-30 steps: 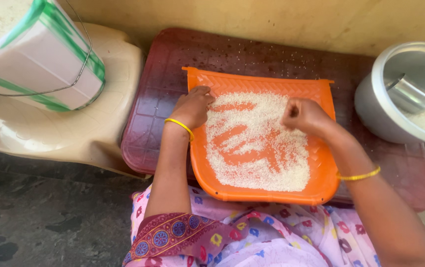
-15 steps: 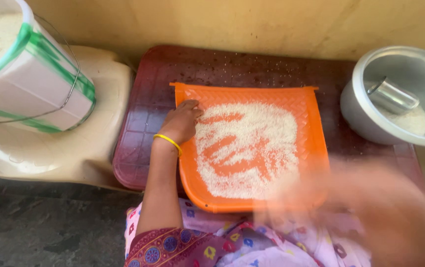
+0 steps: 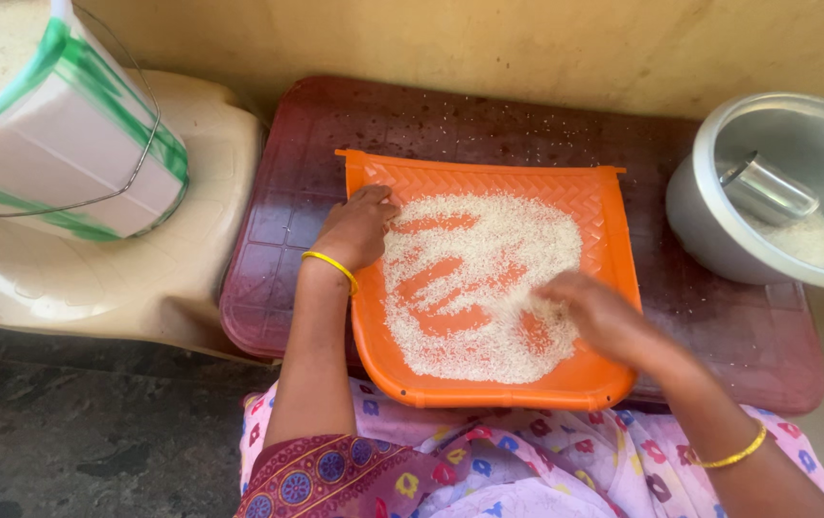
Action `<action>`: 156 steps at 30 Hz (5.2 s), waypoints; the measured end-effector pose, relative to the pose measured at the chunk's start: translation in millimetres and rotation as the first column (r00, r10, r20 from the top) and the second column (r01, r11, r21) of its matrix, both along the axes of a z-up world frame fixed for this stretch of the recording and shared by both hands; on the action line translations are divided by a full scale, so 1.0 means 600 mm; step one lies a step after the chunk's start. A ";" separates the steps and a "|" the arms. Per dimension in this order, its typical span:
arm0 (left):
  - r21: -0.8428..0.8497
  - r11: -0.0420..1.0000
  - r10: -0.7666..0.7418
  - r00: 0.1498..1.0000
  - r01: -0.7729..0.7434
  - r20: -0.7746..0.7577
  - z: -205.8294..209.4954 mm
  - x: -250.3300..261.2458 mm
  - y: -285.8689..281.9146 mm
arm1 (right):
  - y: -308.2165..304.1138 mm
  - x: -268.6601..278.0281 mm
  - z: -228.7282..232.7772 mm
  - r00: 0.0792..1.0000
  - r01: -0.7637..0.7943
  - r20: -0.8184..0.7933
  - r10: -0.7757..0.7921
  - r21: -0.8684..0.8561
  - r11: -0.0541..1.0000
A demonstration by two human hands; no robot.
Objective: The person scoops rice from a bucket into a pot using a metal cup, transfers the rice to a winnowing tray, and sorts through it by hand to remove impurities.
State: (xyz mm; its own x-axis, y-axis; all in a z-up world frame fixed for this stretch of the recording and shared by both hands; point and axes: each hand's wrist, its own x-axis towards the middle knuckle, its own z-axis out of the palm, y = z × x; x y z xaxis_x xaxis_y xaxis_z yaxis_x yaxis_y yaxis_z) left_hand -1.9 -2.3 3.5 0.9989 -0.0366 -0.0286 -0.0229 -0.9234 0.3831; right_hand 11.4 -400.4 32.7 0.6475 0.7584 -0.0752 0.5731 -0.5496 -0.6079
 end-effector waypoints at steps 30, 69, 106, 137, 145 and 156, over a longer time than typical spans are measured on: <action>0.021 1.000 -0.014 1.000 0.014 0.022 0.007 -0.006 0.000 | 0.057 0.017 0.005 0.877 0.245 -0.441 -0.191 0.070 0.967; -0.016 1.000 0.014 1.000 -0.014 0.005 0.001 -0.005 -0.002 | 0.116 0.015 0.051 0.806 -0.053 -0.591 -0.014 -0.097 0.994; 0.026 1.000 -0.017 1.000 0.017 0.015 -0.011 0.002 -0.001 | -0.037 0.043 0.093 0.906 -0.046 -0.401 -0.133 -0.406 0.913; 0.049 0.999 -0.016 1.000 0.016 -0.005 0.006 -0.004 -0.006 | 0.169 0.092 0.082 0.837 0.397 -0.463 -0.290 0.150 0.906; 0.015 1.000 -0.001 0.999 0.001 -0.034 0.005 -0.002 -0.006 | 0.045 0.192 -0.001 0.905 0.388 -0.091 -0.416 -0.227 0.893; 0.015 1.000 -0.013 1.000 0.014 -0.024 0.010 -0.004 -0.005 | 0.253 0.059 0.054 0.967 0.192 -0.102 -0.232 -0.303 0.933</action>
